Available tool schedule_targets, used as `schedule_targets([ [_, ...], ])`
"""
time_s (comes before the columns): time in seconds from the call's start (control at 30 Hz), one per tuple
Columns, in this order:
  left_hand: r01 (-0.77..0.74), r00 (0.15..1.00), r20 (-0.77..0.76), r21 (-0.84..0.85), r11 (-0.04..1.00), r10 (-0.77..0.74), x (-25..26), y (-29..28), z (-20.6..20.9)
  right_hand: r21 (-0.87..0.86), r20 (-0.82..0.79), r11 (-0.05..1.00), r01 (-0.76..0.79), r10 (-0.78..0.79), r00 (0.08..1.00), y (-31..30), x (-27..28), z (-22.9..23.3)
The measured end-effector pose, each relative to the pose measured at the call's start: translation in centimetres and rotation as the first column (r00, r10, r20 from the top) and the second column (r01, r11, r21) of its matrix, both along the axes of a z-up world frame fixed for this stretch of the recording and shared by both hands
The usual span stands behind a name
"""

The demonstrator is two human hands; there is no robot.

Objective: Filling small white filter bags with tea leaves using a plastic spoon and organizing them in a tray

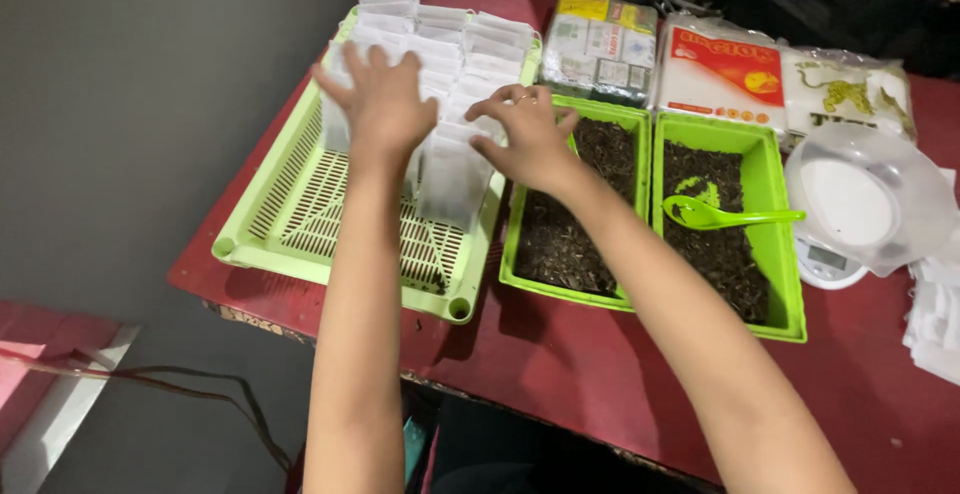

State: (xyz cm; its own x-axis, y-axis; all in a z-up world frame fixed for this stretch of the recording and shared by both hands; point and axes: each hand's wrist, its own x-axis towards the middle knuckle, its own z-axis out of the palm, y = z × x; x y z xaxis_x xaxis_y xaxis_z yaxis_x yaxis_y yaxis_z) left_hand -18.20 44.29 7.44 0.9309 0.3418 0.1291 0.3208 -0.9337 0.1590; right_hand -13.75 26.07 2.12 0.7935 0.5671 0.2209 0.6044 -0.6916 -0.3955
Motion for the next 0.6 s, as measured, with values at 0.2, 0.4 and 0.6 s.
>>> schedule_targets([
  [0.2, 0.167, 0.957, 0.196, 0.232, 0.958, -0.215, 3.4, -7.8, -0.3, -0.217, -0.075, 0.976, 0.019, -0.036, 0.997, -9.3, -3.1, 8.3],
  [0.4, 0.415, 0.846, 0.177, 0.374, 0.829, -0.503, 7.2, -19.9, -1.4, -0.031, 0.013, 0.993, 0.117, -0.117, 0.993, -23.0, -3.6, 9.6],
  [0.6, 0.773, 0.450, 0.273, 0.359, 0.523, -0.851, 5.8, -32.5, -2.0, -0.009, 0.113, 0.869, 0.495, -0.491, 0.864, -36.9, -3.2, 6.7],
])
